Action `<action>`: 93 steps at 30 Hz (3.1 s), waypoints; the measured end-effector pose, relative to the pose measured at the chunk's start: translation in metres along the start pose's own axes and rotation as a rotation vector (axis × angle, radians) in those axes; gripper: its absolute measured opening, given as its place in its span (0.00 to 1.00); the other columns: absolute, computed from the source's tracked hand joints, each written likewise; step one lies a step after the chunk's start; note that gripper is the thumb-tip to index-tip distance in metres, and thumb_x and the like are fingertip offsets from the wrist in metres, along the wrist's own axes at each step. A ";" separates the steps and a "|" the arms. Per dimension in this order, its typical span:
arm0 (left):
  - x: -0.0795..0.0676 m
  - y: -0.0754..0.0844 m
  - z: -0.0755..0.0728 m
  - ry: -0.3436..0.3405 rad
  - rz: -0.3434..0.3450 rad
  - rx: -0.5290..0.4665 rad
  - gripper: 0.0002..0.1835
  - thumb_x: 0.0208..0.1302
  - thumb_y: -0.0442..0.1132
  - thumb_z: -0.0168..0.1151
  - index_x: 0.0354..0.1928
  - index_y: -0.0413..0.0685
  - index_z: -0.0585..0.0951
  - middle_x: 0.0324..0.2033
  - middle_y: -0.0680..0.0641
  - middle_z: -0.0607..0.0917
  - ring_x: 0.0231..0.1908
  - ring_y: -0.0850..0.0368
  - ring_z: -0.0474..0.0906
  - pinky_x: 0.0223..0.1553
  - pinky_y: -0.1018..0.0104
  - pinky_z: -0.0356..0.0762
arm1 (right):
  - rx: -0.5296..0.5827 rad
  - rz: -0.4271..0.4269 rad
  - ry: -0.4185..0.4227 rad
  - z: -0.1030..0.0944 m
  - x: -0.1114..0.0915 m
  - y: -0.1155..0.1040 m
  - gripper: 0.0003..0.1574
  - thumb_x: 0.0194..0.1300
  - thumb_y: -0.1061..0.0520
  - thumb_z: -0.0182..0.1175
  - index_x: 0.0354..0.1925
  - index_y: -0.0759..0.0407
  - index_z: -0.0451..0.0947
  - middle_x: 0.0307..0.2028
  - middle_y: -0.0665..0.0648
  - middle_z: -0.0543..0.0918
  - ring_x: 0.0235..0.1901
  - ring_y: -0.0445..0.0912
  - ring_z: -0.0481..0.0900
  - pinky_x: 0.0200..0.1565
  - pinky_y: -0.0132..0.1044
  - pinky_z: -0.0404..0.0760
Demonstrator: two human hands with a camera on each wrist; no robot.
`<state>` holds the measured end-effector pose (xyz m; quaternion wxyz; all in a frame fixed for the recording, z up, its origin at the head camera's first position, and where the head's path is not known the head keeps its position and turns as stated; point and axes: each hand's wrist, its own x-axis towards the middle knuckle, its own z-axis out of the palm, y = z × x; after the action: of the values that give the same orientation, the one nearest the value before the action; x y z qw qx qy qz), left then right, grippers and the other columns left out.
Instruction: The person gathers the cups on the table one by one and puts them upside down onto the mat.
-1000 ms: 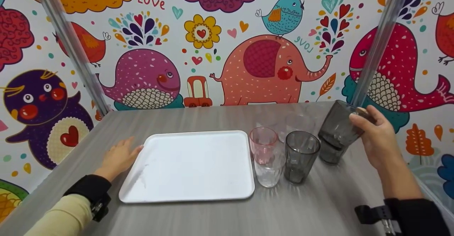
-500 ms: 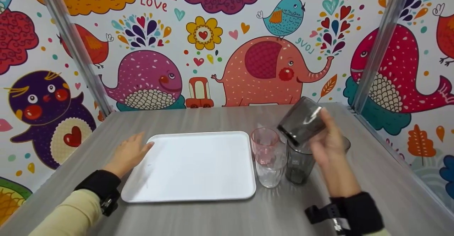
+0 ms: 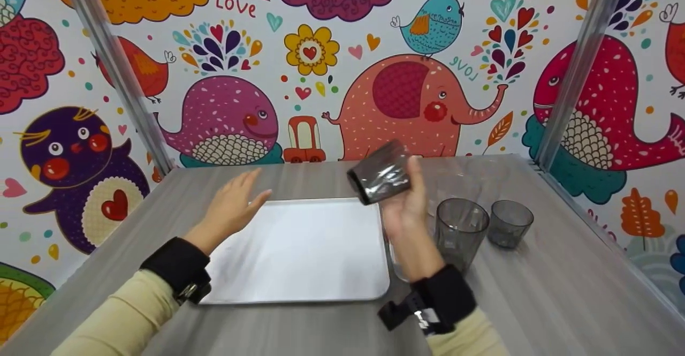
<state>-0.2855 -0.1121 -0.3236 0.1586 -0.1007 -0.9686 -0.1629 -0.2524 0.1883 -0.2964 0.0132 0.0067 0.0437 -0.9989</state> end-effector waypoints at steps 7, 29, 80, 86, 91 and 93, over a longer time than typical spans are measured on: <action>0.003 0.040 -0.014 -0.006 0.113 -0.150 0.34 0.67 0.58 0.44 0.68 0.46 0.57 0.63 0.40 0.65 0.63 0.41 0.60 0.62 0.45 0.55 | 0.017 -0.035 -0.046 -0.005 0.014 0.053 0.14 0.63 0.53 0.57 0.40 0.63 0.72 0.34 0.59 0.80 0.36 0.49 0.78 0.44 0.39 0.75; -0.003 0.048 0.008 0.018 0.206 -0.595 0.43 0.49 0.54 0.68 0.63 0.43 0.61 0.55 0.42 0.69 0.51 0.52 0.68 0.54 0.56 0.69 | -0.198 -0.066 -0.028 -0.015 0.022 0.134 0.24 0.72 0.47 0.40 0.58 0.60 0.58 0.52 0.53 0.67 0.53 0.42 0.65 0.64 0.32 0.57; 0.044 -0.072 0.036 -0.094 -0.356 -0.223 0.36 0.49 0.32 0.66 0.63 0.41 0.66 0.58 0.32 0.67 0.57 0.36 0.60 0.61 0.46 0.55 | -2.219 -0.184 0.205 -0.090 -0.050 -0.173 0.56 0.66 0.41 0.49 0.65 0.79 0.33 0.60 0.85 0.48 0.59 0.75 0.48 0.56 0.68 0.51; 0.045 -0.074 0.044 -0.087 -0.319 -0.245 0.35 0.50 0.31 0.65 0.63 0.40 0.66 0.59 0.32 0.65 0.57 0.36 0.59 0.60 0.45 0.55 | -2.230 -0.119 0.239 -0.094 -0.049 -0.172 0.62 0.62 0.38 0.53 0.65 0.78 0.29 0.61 0.85 0.45 0.60 0.76 0.45 0.56 0.67 0.52; 0.046 -0.078 0.046 -0.075 -0.318 -0.248 0.34 0.53 0.29 0.62 0.64 0.40 0.65 0.60 0.32 0.63 0.59 0.36 0.57 0.61 0.45 0.54 | -2.250 -0.084 0.212 -0.096 -0.049 -0.172 0.64 0.61 0.37 0.54 0.65 0.78 0.29 0.60 0.86 0.45 0.59 0.76 0.46 0.55 0.67 0.52; 0.047 -0.080 0.047 -0.071 -0.315 -0.240 0.34 0.53 0.29 0.61 0.64 0.40 0.64 0.60 0.32 0.63 0.59 0.36 0.57 0.61 0.45 0.53 | -2.253 -0.070 0.210 -0.096 -0.049 -0.173 0.65 0.60 0.37 0.55 0.65 0.78 0.28 0.60 0.86 0.45 0.59 0.76 0.46 0.55 0.67 0.52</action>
<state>-0.3615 -0.1628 -0.3726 0.0835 0.0283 -0.9510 -0.2963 -0.2070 0.3698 -0.3763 -0.0202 0.0736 0.9197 -0.3851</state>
